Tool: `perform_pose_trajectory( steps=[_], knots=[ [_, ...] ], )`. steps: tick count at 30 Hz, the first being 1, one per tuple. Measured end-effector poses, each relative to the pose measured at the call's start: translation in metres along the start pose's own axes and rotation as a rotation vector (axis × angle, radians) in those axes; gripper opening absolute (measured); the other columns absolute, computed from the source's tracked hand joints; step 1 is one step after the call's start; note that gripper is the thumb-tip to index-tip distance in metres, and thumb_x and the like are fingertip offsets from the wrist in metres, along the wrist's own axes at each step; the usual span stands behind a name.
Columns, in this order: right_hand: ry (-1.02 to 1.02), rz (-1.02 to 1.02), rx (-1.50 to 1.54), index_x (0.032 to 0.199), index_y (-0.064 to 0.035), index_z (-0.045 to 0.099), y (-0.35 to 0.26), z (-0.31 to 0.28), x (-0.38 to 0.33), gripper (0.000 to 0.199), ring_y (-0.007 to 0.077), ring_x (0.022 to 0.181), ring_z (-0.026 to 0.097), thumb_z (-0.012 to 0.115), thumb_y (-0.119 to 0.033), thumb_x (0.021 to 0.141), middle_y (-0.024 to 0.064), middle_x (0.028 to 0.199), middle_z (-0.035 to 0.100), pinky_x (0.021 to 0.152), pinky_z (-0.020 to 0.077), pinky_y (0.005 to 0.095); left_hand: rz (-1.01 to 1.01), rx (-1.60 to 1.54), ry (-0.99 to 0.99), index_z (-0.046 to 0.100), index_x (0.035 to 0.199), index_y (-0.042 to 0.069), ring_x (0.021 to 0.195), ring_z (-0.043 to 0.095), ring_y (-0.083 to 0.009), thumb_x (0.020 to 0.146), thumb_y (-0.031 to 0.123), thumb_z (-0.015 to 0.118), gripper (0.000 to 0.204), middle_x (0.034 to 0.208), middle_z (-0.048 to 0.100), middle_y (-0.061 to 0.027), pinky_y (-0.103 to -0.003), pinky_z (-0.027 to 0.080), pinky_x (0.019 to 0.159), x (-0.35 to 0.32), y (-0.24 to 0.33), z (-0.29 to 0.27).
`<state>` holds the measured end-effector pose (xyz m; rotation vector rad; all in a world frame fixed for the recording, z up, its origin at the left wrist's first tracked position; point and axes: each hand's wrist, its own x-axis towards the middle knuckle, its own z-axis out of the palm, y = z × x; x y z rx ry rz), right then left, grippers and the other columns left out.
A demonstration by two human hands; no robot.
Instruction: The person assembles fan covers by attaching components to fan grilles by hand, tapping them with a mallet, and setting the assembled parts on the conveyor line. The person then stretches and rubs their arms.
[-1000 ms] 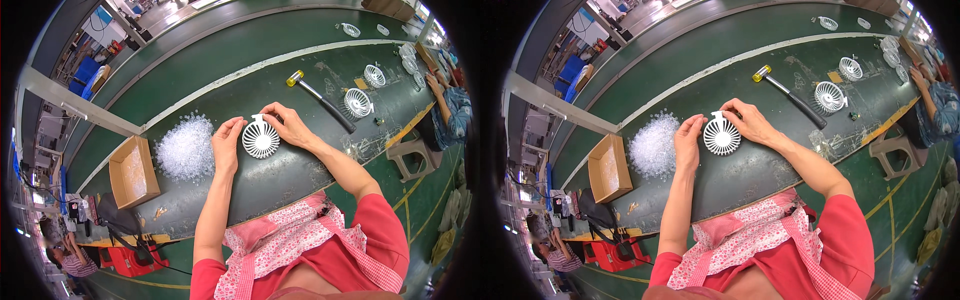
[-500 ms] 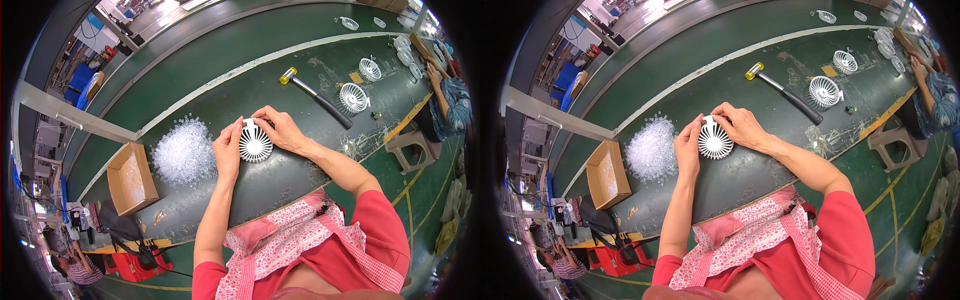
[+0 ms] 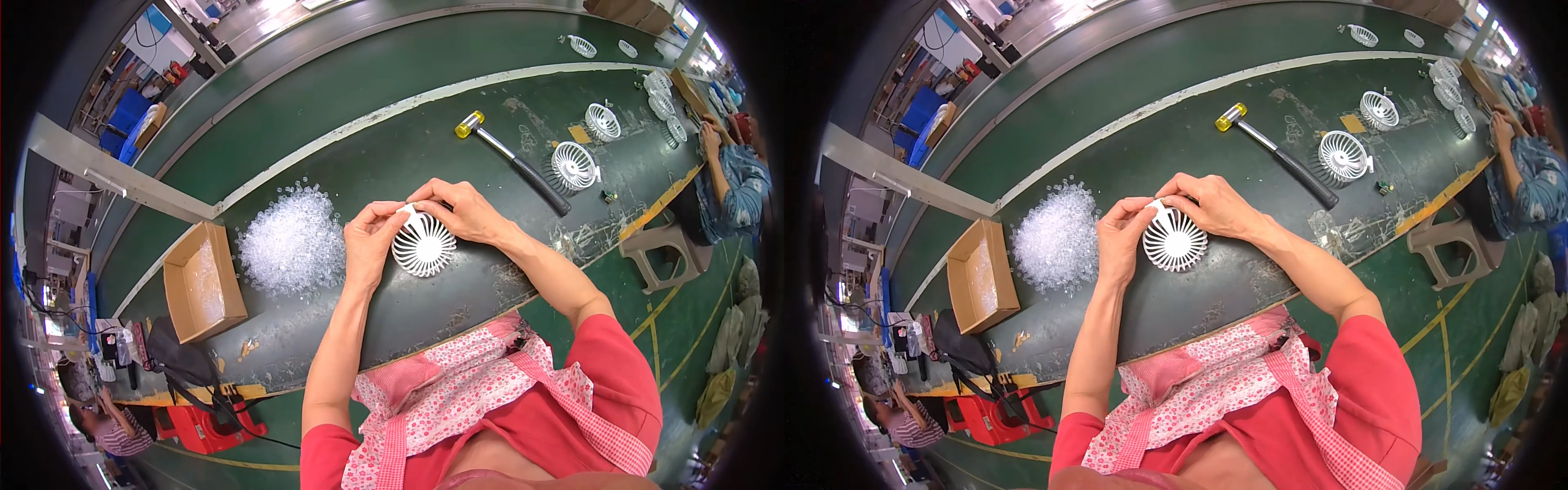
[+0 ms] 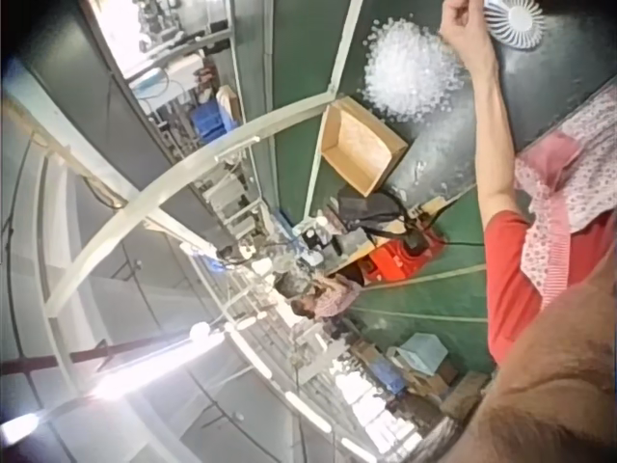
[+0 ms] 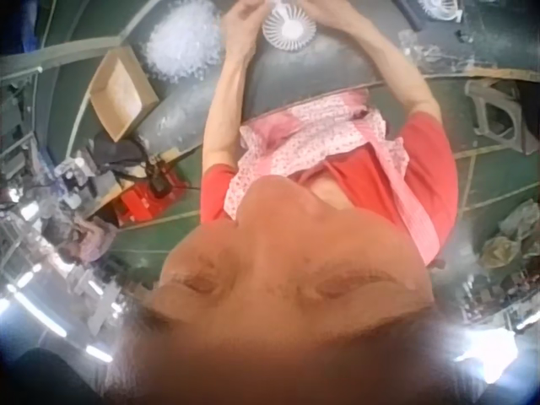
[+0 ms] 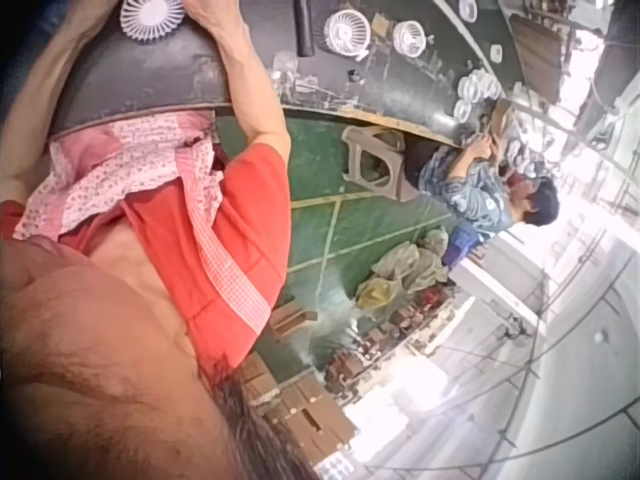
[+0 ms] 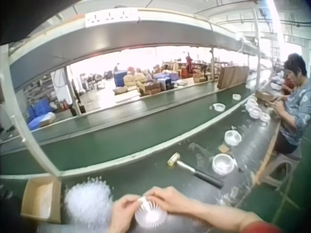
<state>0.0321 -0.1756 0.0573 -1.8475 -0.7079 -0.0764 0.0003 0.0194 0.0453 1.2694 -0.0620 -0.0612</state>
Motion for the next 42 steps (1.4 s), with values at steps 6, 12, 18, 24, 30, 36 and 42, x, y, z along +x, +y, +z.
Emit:
perform_pose_trajectory(
  steps=[6, 12, 18, 24, 30, 36, 42],
  knots=[
    [-0.039, 0.078, 0.052, 0.106, 0.0025, 0.063, -0.007, -0.012, 0.004, 0.021, 0.0190, 0.087, 0.068, 0.067, -0.012, 0.093, 0.0117, 0.097, 0.070, 0.081, 0.0533, 0.0322, -0.065, -0.212, 0.045, 0.066, 0.108, -0.002, 0.086, 0.066, -0.0107, 0.090, 0.001, 0.068, 0.018, 0.097, 0.070, -0.0065, -0.023, 0.053, 0.077, 0.002, -0.007, 0.000],
    [-0.025, -0.004, -0.039, 0.096, 0.0005, 0.061, -0.002, -0.021, 0.005, 0.013, 0.0209, 0.086, 0.063, 0.066, -0.011, 0.092, 0.0091, 0.093, 0.065, 0.080, 0.0511, 0.0336, -0.081, -0.221, 0.035, 0.066, 0.107, -0.002, 0.086, 0.066, -0.0101, 0.090, 0.001, 0.069, 0.017, 0.098, 0.070, -0.0064, -0.022, 0.053, 0.077, 0.003, -0.007, -0.001],
    [-0.044, -0.016, -0.025, 0.095, 0.0009, 0.059, -0.008, -0.016, 0.004, 0.011, 0.0217, 0.092, 0.061, 0.063, -0.009, 0.094, 0.0083, 0.094, 0.063, 0.085, 0.0480, 0.0344, -0.065, -0.290, 0.034, 0.067, 0.105, -0.001, 0.088, 0.066, -0.0106, 0.090, -0.001, 0.069, 0.015, 0.099, 0.070, -0.0058, -0.023, 0.053, 0.079, 0.000, -0.009, 0.001],
    [-0.027, -0.093, 0.019, 0.103, -0.0014, 0.066, -0.014, -0.018, 0.003, 0.018, 0.0212, 0.099, 0.061, 0.070, -0.010, 0.087, 0.0069, 0.103, 0.065, 0.089, 0.0480, 0.0348, 0.316, 0.053, 0.055, 0.067, 0.101, 0.000, 0.095, 0.064, -0.0137, 0.088, -0.005, 0.068, 0.015, 0.103, 0.068, -0.0067, -0.026, 0.050, 0.087, -0.003, 0.001, 0.008],
    [0.050, -0.359, -0.173, 0.096, -0.0050, 0.069, -0.016, -0.016, 0.006, 0.016, 0.0240, 0.097, 0.061, 0.075, -0.009, 0.081, 0.0052, 0.096, 0.066, 0.093, 0.0451, 0.0389, 0.492, 0.323, 0.031, 0.068, 0.097, 0.002, 0.096, 0.063, -0.0150, 0.084, -0.006, 0.070, 0.015, 0.102, 0.068, -0.0078, -0.027, 0.049, 0.087, -0.007, 0.005, 0.007],
    [0.182, -0.392, -0.410, 0.091, -0.0054, 0.068, -0.011, -0.017, 0.001, 0.010, 0.0246, 0.087, 0.062, 0.072, -0.010, 0.083, 0.0049, 0.093, 0.065, 0.077, 0.0459, 0.0371, 0.609, 0.592, 0.143, 0.064, 0.111, 0.004, 0.111, 0.062, -0.0259, 0.088, -0.004, 0.065, 0.024, 0.114, 0.067, -0.0114, -0.035, 0.046, 0.099, -0.007, 0.002, 0.022],
    [0.533, -0.234, -0.167, 0.111, -0.0009, 0.060, 0.034, -0.027, 0.025, 0.023, 0.0268, 0.094, 0.064, 0.067, -0.008, 0.090, 0.0138, 0.112, 0.060, 0.081, 0.0526, 0.0351, 0.581, 0.767, 0.088, 0.047, 0.139, 0.002, 0.120, 0.055, -0.0268, 0.093, -0.001, 0.060, 0.048, 0.129, 0.059, -0.0142, -0.037, 0.039, 0.105, -0.014, -0.014, 0.023]
  ],
)
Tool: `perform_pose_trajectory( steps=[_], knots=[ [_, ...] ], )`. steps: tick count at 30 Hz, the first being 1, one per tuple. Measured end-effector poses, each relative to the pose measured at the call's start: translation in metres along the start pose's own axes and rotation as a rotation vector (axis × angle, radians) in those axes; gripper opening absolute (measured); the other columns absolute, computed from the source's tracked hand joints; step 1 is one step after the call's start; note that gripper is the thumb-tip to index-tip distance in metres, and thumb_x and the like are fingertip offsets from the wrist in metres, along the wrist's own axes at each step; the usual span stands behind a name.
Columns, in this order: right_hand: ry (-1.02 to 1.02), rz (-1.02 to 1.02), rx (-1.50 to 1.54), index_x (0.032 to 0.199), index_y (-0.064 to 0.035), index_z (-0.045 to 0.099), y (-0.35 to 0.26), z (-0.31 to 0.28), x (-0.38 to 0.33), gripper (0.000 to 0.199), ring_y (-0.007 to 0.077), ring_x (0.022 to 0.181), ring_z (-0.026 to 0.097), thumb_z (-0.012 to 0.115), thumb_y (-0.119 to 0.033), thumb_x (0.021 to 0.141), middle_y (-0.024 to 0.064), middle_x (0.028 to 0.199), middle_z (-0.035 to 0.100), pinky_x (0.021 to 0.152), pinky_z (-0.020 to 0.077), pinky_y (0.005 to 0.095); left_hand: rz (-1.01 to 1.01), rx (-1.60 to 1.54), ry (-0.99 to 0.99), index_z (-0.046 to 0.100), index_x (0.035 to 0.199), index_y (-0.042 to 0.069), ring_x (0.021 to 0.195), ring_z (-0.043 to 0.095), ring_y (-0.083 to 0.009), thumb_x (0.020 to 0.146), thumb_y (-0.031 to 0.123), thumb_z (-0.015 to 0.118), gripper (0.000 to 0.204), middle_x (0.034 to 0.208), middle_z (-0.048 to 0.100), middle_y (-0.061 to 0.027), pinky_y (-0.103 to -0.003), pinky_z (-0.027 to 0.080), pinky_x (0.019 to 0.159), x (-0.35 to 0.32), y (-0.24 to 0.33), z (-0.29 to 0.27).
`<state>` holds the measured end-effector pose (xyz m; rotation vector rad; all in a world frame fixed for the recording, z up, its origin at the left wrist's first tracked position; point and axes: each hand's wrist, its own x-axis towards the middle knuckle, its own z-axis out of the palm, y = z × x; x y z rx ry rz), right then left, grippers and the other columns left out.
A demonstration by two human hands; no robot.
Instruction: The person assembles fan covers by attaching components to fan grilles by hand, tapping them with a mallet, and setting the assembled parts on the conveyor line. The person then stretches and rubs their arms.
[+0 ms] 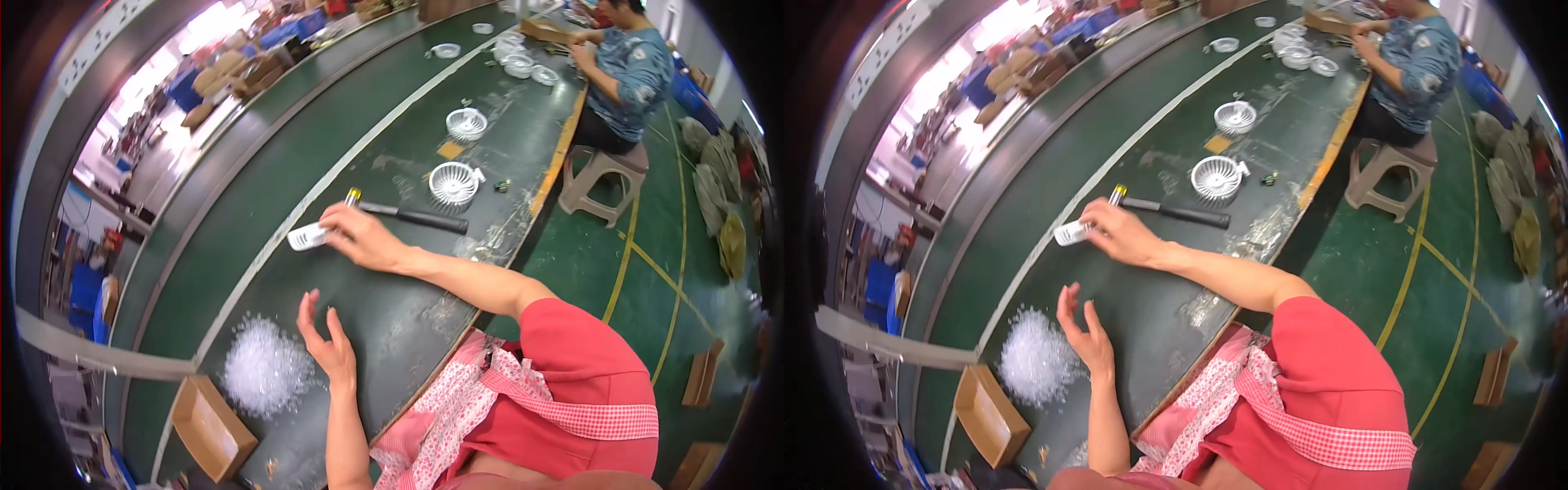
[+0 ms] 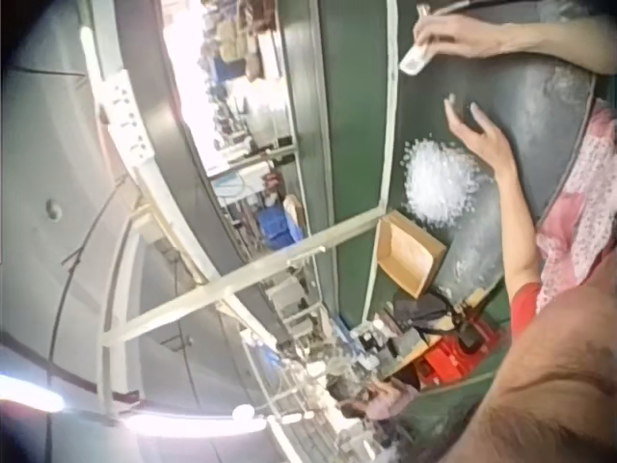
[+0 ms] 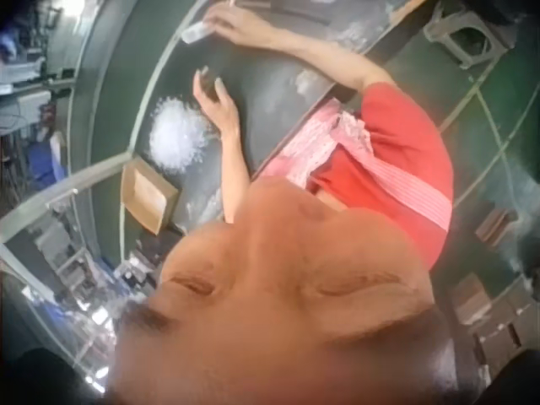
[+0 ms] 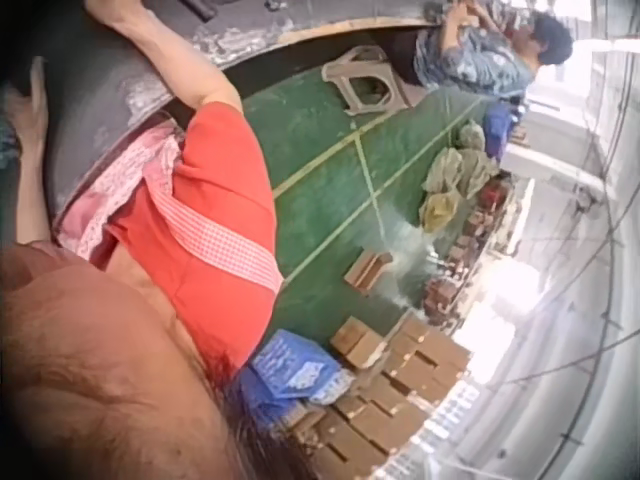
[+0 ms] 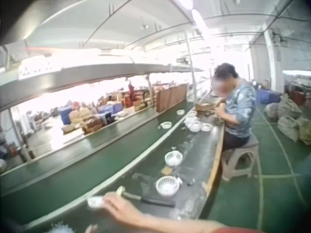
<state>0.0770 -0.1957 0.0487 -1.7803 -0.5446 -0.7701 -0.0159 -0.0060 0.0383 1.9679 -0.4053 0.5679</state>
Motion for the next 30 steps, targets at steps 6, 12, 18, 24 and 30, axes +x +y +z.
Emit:
perform_pose_trajectory(
  steps=[6, 12, 18, 24, 30],
  knots=[
    [-0.259, 0.012, -0.295, 0.136, -0.0018, 0.044, 0.003, -0.009, -0.024, 0.053, 0.0366, 0.127, 0.046, 0.067, -0.013, 0.089, 0.0187, 0.137, 0.046, 0.108, 0.0394, 0.0447, 0.009, -0.031, -0.395, 0.044, 0.141, 0.004, 0.093, 0.066, -0.0257, 0.091, 0.002, 0.065, 0.054, 0.105, 0.068, -0.0134, -0.036, 0.051, 0.087, -0.009, 0.001, 0.010],
    [-0.230, -0.083, -0.522, 0.128, 0.0001, 0.049, -0.005, -0.066, -0.009, 0.050, 0.0380, 0.123, 0.049, 0.070, -0.010, 0.084, 0.0199, 0.132, 0.051, 0.104, 0.0399, 0.0463, 0.136, 0.071, -0.433, 0.052, 0.135, 0.004, 0.094, 0.064, -0.0301, 0.088, 0.003, 0.068, 0.050, 0.104, 0.067, -0.0128, -0.039, 0.050, 0.085, -0.009, -0.002, 0.001],
    [0.099, -0.008, -0.984, 0.128, -0.0039, 0.053, 0.045, -0.226, -0.026, 0.051, 0.0390, 0.121, 0.052, 0.070, -0.005, 0.080, 0.0187, 0.128, 0.055, 0.102, 0.0431, 0.0463, 0.262, 0.135, -0.474, 0.057, 0.127, 0.003, 0.098, 0.063, -0.0319, 0.086, 0.004, 0.070, 0.044, 0.107, 0.067, -0.0140, -0.041, 0.049, 0.089, -0.010, 0.006, 0.000],
    [0.276, 0.444, -1.189, 0.146, -0.0036, 0.033, 0.139, -0.359, -0.079, 0.076, 0.0450, 0.128, 0.043, 0.072, -0.023, 0.084, 0.0246, 0.143, 0.039, 0.105, 0.0408, 0.0505, 0.288, 0.050, -0.567, 0.065, 0.111, 0.003, 0.106, 0.061, -0.0334, 0.084, 0.003, 0.069, 0.027, 0.112, 0.066, -0.0136, -0.042, 0.047, 0.092, -0.016, 0.022, 0.024],
    [0.453, 0.533, -1.248, 0.150, -0.0011, 0.024, 0.197, -0.425, -0.054, 0.084, 0.0457, 0.130, 0.041, 0.071, -0.030, 0.086, 0.0275, 0.144, 0.036, 0.108, 0.0362, 0.0501, 0.411, 0.239, -0.636, 0.065, 0.112, 0.007, 0.110, 0.059, -0.0309, 0.080, 0.002, 0.070, 0.033, 0.119, 0.063, -0.0087, -0.042, 0.044, 0.096, -0.019, 0.021, 0.033]
  ],
)
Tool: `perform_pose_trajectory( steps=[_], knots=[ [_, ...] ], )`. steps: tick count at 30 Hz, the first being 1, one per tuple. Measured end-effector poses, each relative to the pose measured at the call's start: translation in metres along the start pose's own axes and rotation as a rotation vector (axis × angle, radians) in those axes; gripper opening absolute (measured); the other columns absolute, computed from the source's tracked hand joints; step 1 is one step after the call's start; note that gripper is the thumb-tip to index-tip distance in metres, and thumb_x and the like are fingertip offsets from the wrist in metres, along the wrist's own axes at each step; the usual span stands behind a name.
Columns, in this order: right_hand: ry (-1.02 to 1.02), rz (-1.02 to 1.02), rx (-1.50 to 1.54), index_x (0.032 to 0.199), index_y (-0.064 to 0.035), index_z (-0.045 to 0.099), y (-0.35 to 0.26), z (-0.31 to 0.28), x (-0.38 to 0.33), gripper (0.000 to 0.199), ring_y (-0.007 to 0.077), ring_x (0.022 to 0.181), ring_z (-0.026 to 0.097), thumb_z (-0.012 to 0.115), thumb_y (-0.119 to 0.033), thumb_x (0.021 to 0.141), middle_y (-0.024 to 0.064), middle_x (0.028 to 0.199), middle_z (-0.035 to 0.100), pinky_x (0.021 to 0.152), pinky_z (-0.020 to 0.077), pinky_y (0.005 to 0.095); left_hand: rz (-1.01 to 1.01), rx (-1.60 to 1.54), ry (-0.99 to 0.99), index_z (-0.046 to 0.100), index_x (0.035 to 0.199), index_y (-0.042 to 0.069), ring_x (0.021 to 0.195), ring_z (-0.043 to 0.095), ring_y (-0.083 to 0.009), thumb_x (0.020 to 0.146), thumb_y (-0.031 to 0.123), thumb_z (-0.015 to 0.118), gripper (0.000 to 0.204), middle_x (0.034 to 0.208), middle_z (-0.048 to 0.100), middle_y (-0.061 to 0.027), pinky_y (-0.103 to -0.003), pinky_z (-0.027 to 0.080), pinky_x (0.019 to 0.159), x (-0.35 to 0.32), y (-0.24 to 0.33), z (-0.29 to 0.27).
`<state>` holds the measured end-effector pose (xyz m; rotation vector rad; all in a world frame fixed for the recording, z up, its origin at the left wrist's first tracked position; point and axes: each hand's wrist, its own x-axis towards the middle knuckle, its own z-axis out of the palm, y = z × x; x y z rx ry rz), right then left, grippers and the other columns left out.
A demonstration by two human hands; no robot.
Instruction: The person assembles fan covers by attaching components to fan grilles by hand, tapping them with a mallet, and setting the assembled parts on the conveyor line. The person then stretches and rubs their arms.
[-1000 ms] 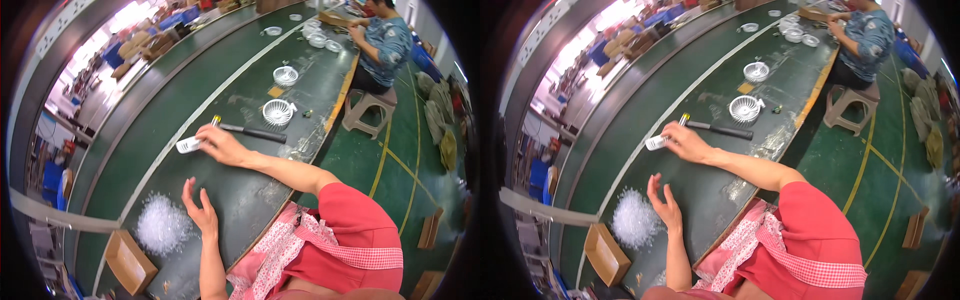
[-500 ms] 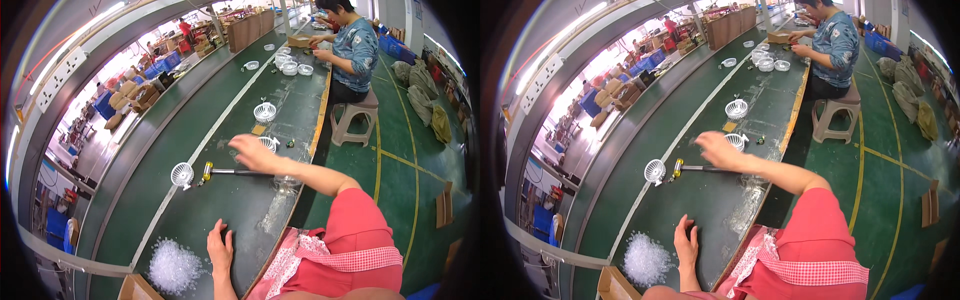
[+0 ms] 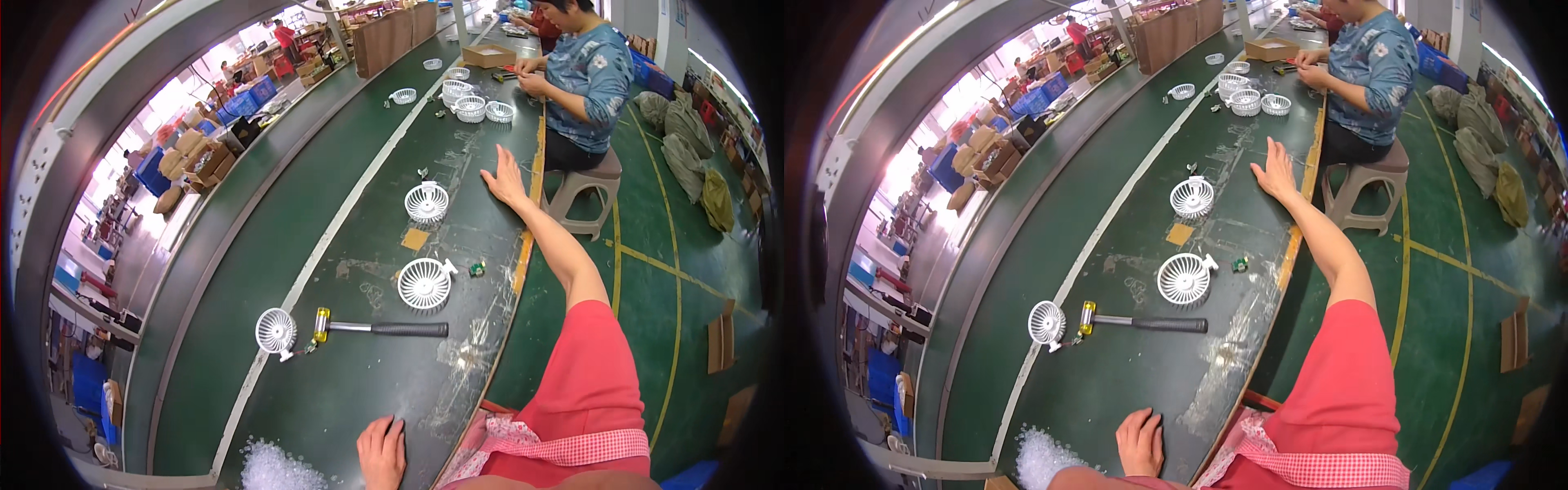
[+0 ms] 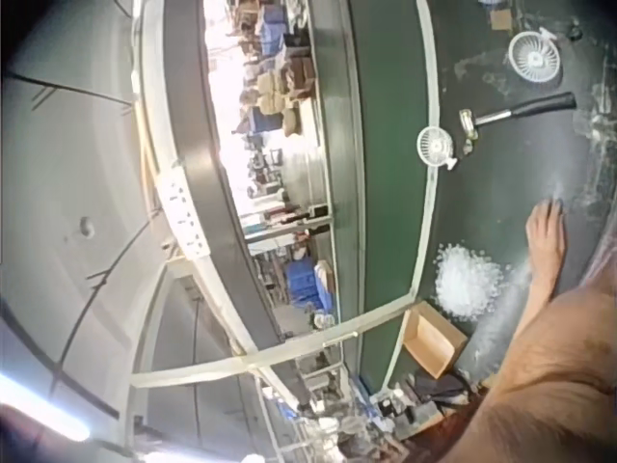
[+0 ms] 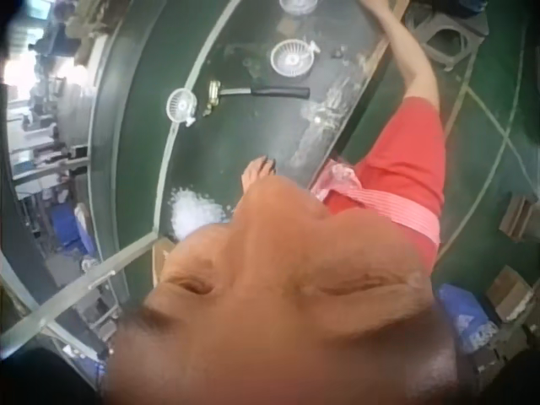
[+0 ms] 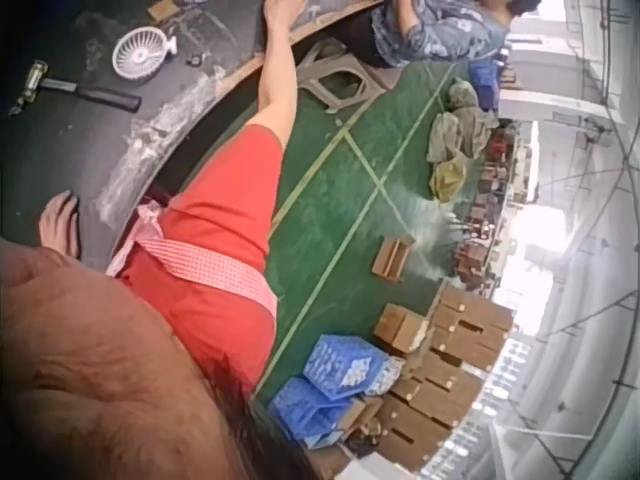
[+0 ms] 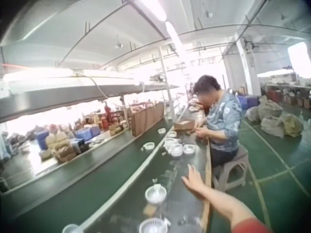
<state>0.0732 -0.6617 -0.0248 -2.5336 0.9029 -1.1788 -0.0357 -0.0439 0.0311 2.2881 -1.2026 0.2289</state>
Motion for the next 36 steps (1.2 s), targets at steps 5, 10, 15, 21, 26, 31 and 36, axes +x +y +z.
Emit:
perform_pose_trajectory(
  steps=[5, 10, 15, 21, 26, 31, 36],
  knots=[
    [-0.003, 0.041, 0.016, 0.151, -0.0019, 0.022, 0.005, 0.032, 0.044, 0.084, 0.0461, 0.130, 0.042, 0.070, -0.029, 0.087, 0.0283, 0.143, 0.038, 0.109, 0.0365, 0.0507, -0.051, -0.136, -0.166, 0.057, 0.132, 0.010, 0.131, 0.046, -0.0382, 0.092, 0.012, 0.062, 0.040, 0.143, 0.049, -0.0157, -0.048, 0.039, 0.105, -0.032, 0.005, 0.030],
    [0.091, -0.016, -0.071, 0.152, -0.0049, 0.021, 0.023, 0.057, 0.090, 0.083, 0.0483, 0.127, 0.044, 0.069, -0.025, 0.088, 0.0297, 0.143, 0.037, 0.104, 0.0414, 0.0511, -0.066, -0.300, -0.309, 0.057, 0.134, 0.010, 0.127, 0.050, -0.0400, 0.092, 0.022, 0.057, 0.044, 0.141, 0.050, -0.0169, -0.051, 0.038, 0.107, -0.036, 0.005, 0.045],
    [0.106, 0.003, -0.153, 0.151, -0.0092, 0.024, 0.032, 0.081, 0.125, 0.081, 0.0507, 0.112, 0.055, 0.071, -0.024, 0.087, 0.0322, 0.130, 0.044, 0.092, 0.0490, 0.0531, -0.226, -0.559, -0.586, 0.058, 0.132, 0.008, 0.122, 0.054, -0.0406, 0.090, 0.029, 0.055, 0.047, 0.139, 0.052, -0.0177, -0.053, 0.039, 0.108, -0.042, -0.025, 0.058],
    [0.158, -0.064, -0.218, 0.143, -0.0096, 0.038, 0.041, 0.103, 0.154, 0.067, 0.0491, 0.110, 0.057, 0.070, -0.029, 0.087, 0.0312, 0.128, 0.048, 0.092, 0.0497, 0.0518, -0.352, -0.706, -0.649, 0.058, 0.132, 0.008, 0.122, 0.054, -0.0404, 0.090, 0.028, 0.056, 0.046, 0.139, 0.052, -0.0178, -0.052, 0.039, 0.108, -0.058, -0.043, 0.074],
    [0.124, -0.011, -0.225, 0.122, -0.0033, 0.055, 0.039, 0.101, 0.156, 0.046, 0.0458, 0.106, 0.060, 0.069, -0.030, 0.088, 0.0268, 0.122, 0.054, 0.089, 0.0513, 0.0502, -0.475, -0.808, -0.643, 0.059, 0.132, 0.008, 0.122, 0.054, -0.0402, 0.090, 0.027, 0.056, 0.046, 0.139, 0.052, -0.0178, -0.052, 0.040, 0.108, -0.083, -0.043, 0.087],
    [0.160, -0.021, -0.221, 0.118, 0.0001, 0.050, 0.036, 0.101, 0.148, 0.045, 0.0485, 0.101, 0.061, 0.070, -0.027, 0.088, 0.0305, 0.120, 0.052, 0.085, 0.0521, 0.0511, -0.537, -0.892, -0.597, 0.059, 0.132, 0.008, 0.121, 0.054, -0.0400, 0.090, 0.026, 0.056, 0.045, 0.138, 0.053, -0.0179, -0.052, 0.040, 0.108, -0.104, -0.043, 0.106],
    [0.169, 0.022, -0.149, 0.118, 0.0026, 0.046, 0.030, 0.100, 0.135, 0.045, 0.0509, 0.104, 0.057, 0.069, -0.023, 0.089, 0.0316, 0.120, 0.049, 0.087, 0.0496, 0.0532, -0.567, -0.964, -0.554, 0.059, 0.131, 0.008, 0.121, 0.054, -0.0398, 0.090, 0.026, 0.056, 0.045, 0.138, 0.053, -0.0179, -0.051, 0.040, 0.107, -0.116, -0.045, 0.126]
  ],
)
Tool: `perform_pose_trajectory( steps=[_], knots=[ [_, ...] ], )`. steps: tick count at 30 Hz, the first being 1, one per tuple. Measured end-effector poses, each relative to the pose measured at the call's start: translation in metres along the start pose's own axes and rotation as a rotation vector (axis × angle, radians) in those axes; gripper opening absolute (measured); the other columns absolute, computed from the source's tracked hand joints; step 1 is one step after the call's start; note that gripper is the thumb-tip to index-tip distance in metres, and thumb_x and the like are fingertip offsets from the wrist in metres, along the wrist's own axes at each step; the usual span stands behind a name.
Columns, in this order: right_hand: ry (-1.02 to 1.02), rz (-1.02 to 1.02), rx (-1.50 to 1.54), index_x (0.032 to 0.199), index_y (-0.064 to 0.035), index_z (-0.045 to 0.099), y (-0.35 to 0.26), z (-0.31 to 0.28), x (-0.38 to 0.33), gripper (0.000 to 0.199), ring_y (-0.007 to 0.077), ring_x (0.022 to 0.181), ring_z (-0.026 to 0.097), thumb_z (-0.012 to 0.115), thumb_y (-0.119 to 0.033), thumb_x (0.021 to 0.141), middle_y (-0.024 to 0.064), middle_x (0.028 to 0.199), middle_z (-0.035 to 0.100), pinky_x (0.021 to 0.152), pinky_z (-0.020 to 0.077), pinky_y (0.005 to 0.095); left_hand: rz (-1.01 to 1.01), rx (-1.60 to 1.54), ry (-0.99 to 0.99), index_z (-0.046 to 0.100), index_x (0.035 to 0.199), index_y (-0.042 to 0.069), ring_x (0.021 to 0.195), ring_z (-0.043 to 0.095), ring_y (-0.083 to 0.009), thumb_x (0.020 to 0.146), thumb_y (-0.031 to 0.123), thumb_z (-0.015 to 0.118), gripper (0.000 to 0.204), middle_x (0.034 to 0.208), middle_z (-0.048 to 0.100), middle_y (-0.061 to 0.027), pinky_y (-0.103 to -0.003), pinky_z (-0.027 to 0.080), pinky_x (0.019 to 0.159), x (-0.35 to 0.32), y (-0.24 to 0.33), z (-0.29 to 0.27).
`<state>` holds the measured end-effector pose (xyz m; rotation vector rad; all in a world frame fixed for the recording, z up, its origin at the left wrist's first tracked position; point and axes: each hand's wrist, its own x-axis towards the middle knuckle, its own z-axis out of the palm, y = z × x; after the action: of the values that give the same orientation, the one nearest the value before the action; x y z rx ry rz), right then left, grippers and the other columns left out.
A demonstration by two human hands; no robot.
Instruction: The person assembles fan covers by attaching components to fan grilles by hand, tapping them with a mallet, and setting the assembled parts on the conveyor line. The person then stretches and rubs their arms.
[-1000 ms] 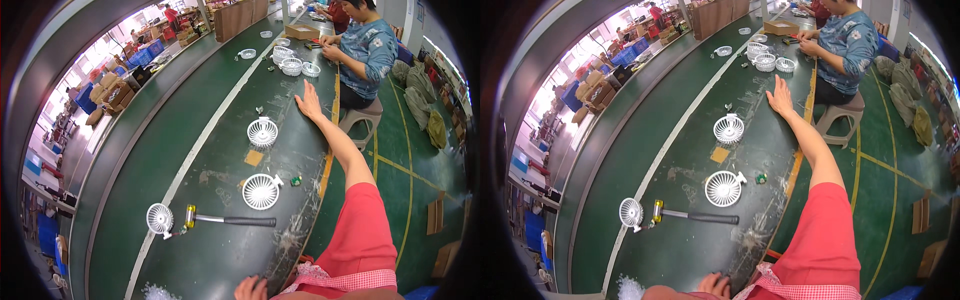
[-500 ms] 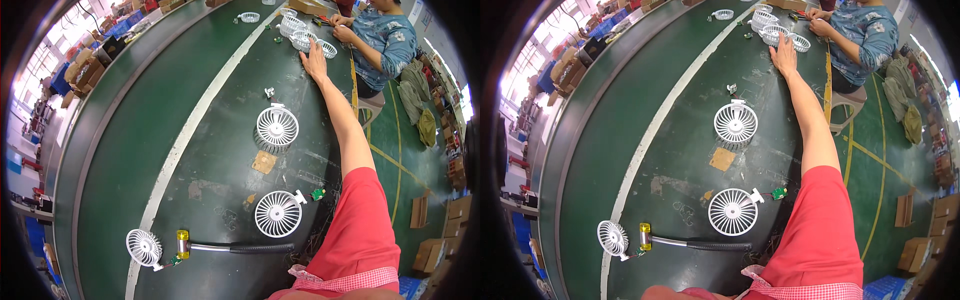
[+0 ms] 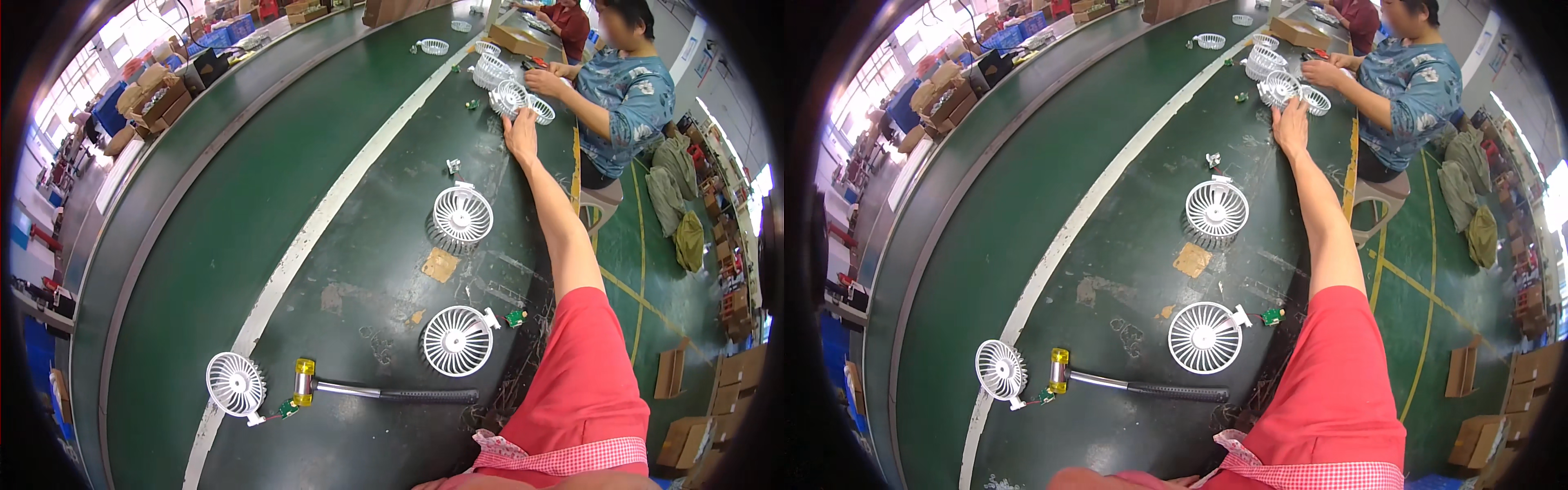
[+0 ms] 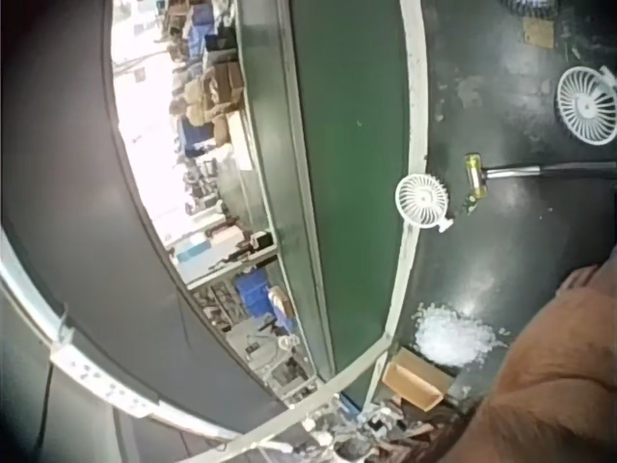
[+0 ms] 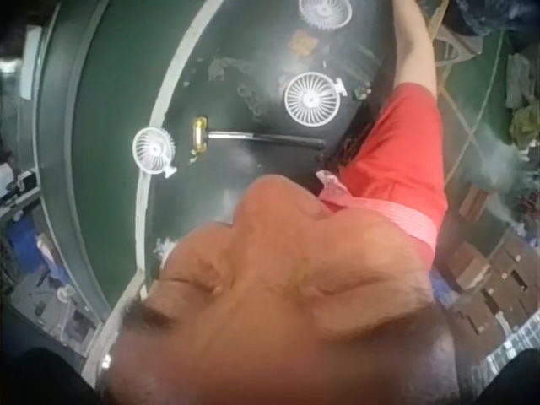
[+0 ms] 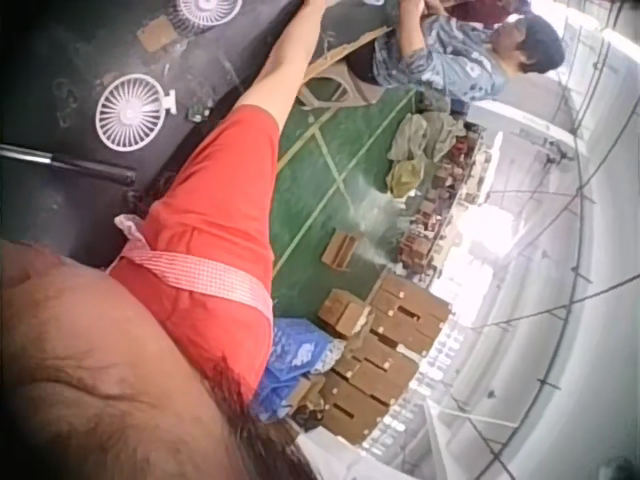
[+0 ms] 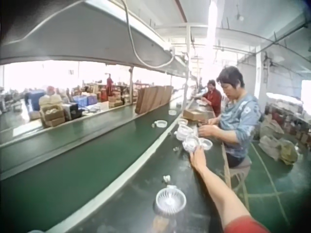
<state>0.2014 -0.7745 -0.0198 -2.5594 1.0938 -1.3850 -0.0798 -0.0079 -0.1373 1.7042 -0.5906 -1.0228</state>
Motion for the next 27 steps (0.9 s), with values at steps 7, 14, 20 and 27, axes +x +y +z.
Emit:
perform_pose_trajectory(
  steps=[7, 14, 20, 27],
  knots=[
    [-0.088, -0.107, 0.220, 0.115, 0.0037, 0.047, -0.006, -0.032, -0.040, 0.040, 0.0433, 0.108, 0.052, 0.069, -0.014, 0.088, 0.0271, 0.119, 0.047, 0.094, 0.0452, 0.0451, -0.021, -0.097, 0.001, 0.060, 0.131, 0.008, 0.121, 0.055, -0.0396, 0.090, 0.025, 0.056, 0.044, 0.138, 0.053, -0.0180, -0.051, 0.040, 0.107, 0.012, -0.026, -0.001],
    [-0.388, -0.180, 0.500, 0.114, -0.0024, 0.048, -0.073, -0.091, -0.086, 0.029, 0.0390, 0.116, 0.053, 0.062, -0.004, 0.088, 0.0232, 0.128, 0.048, 0.100, 0.0421, 0.0401, -0.096, -0.192, 0.014, 0.060, 0.130, 0.008, 0.120, 0.055, -0.0393, 0.090, 0.024, 0.056, 0.044, 0.138, 0.053, -0.0180, -0.051, 0.040, 0.107, 0.014, -0.049, -0.012],
    [-0.572, -0.372, 0.545, 0.115, -0.0055, 0.049, -0.091, -0.121, -0.097, 0.029, 0.0443, 0.132, 0.044, 0.058, 0.000, 0.088, 0.0265, 0.140, 0.045, 0.107, 0.0385, 0.0418, -0.213, -0.312, -0.034, 0.060, 0.130, 0.008, 0.120, 0.055, -0.0391, 0.090, 0.023, 0.056, 0.043, 0.138, 0.053, -0.0181, -0.050, 0.041, 0.107, 0.007, -0.058, -0.005],
    [-0.565, -0.413, 0.538, 0.124, -0.0052, 0.049, -0.093, -0.113, -0.094, 0.034, 0.0428, 0.132, 0.045, 0.048, 0.004, 0.090, 0.0277, 0.135, 0.048, 0.108, 0.0386, 0.0418, -0.337, -0.407, 0.029, 0.061, 0.130, 0.008, 0.120, 0.055, -0.0389, 0.090, 0.022, 0.056, 0.042, 0.138, 0.053, -0.0182, -0.050, 0.041, 0.107, 0.011, 0.070, -0.022]
  ],
)
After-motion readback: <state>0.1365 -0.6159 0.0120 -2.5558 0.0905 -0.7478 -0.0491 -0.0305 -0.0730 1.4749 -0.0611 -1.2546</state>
